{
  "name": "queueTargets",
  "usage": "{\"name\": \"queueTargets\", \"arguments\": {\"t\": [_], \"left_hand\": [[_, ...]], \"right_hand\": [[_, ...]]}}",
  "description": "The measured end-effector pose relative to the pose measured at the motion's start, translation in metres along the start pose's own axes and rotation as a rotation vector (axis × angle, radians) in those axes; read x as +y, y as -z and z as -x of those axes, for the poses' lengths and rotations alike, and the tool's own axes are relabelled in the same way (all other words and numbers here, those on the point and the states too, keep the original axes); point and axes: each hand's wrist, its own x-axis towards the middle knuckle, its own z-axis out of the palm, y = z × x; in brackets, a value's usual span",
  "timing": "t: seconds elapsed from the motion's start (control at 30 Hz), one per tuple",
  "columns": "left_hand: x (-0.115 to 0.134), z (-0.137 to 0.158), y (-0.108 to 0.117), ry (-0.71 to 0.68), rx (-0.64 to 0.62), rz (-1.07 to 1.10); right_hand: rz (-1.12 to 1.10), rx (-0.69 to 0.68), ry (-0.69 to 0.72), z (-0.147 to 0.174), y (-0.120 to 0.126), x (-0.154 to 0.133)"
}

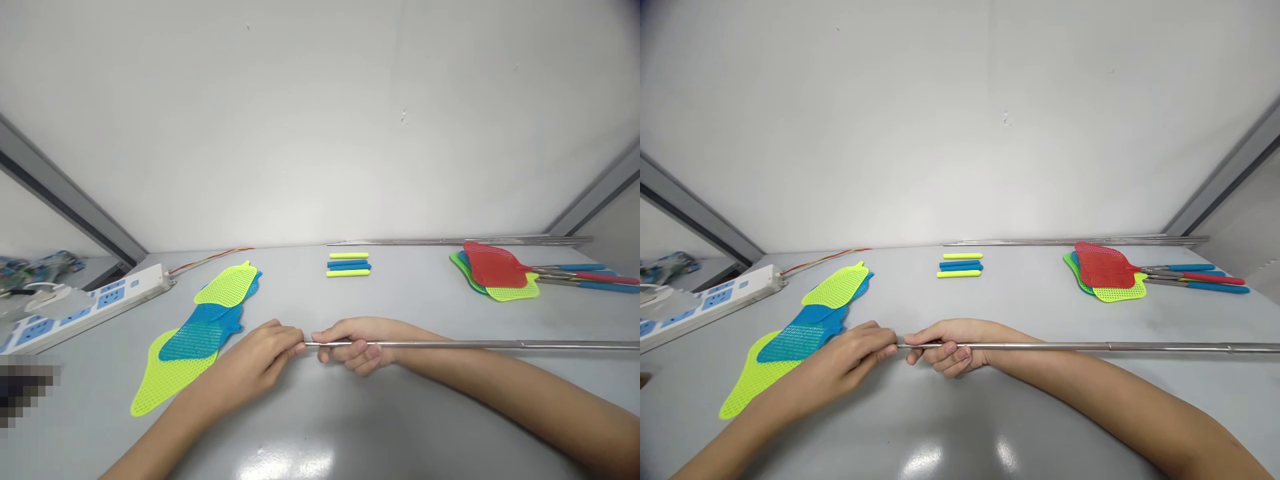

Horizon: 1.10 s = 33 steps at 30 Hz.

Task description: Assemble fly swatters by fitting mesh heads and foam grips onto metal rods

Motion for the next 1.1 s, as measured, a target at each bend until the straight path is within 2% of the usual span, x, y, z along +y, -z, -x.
{"name": "queueTargets", "arguments": {"t": [0.63, 1.0, 1.1], "left_hand": [[0.001, -0.001, -0.016, -0.02, 0.06, 0.049], [-0.002, -0.002, -0.005, 0.073, 0.072, 0.058], [0.0, -0.003, -0.003, 0.055, 0.098, 0.11]], "right_hand": [[0.025, 0.053, -0.07, 0.002, -0.004, -0.002], [-0.004, 0.014, 0.034, 0.0, -0.003, 0.001], [-0.011, -0.006, 0.031, -0.001, -0.001, 0.001]]}}
